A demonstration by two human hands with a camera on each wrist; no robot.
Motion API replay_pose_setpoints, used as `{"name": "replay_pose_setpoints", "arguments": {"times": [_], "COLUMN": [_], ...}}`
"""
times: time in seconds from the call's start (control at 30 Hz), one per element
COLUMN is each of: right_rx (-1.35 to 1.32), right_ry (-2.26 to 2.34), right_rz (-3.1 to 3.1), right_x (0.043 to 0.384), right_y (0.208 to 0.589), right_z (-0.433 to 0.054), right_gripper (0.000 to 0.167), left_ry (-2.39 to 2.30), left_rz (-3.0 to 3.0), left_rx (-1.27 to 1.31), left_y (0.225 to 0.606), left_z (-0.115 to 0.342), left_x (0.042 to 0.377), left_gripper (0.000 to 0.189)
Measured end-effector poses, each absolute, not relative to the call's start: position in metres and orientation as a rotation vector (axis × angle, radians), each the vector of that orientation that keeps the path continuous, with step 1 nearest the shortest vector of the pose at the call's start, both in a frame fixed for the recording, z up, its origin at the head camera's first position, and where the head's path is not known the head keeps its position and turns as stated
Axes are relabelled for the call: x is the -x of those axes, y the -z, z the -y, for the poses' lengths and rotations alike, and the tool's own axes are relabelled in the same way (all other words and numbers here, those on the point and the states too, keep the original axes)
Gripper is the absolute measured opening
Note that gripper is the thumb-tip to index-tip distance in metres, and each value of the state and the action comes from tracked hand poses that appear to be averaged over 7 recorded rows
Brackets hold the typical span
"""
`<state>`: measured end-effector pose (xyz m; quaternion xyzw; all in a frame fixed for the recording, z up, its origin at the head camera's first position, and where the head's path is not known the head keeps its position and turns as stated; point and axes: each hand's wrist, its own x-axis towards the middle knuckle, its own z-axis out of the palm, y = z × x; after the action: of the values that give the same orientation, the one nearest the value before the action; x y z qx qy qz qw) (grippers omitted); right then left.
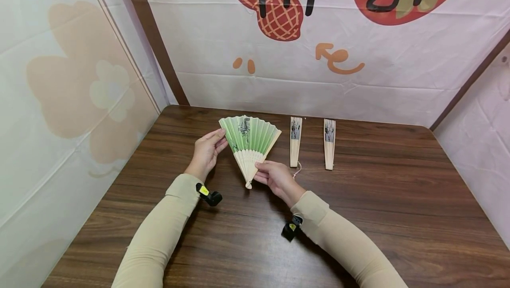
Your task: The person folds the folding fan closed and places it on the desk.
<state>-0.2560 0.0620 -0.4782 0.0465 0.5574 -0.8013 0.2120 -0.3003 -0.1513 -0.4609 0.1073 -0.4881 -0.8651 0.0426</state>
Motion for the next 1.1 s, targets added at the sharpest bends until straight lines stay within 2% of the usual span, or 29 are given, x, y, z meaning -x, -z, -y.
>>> {"name": "replay_pose_setpoints", "arguments": {"times": [0.27, 0.53, 0.77, 1.1], "right_rx": [-0.123, -0.122, -0.013, -0.103], "right_ry": [2.217, 2.223, 2.26, 2.208], "right_rz": [-1.552, -1.567, -1.532, -1.546], "right_x": [0.257, 0.26, 0.26, 0.256], "right_y": [0.478, 0.482, 0.49, 0.479], "right_z": [-0.062, -0.06, -0.064, -0.059], "right_gripper": [0.027, 0.015, 0.014, 0.008], "left_ry": [2.659, 2.668, 2.672, 2.65], "left_rz": [1.483, 1.462, 1.457, 1.482], "left_rx": [-0.331, -0.326, -0.344, -0.358], "left_y": [0.461, 0.462, 0.463, 0.463], "left_z": [0.152, 0.151, 0.15, 0.148], "left_x": [0.301, 0.302, 0.302, 0.302], "left_gripper": [0.023, 0.024, 0.025, 0.026]}}
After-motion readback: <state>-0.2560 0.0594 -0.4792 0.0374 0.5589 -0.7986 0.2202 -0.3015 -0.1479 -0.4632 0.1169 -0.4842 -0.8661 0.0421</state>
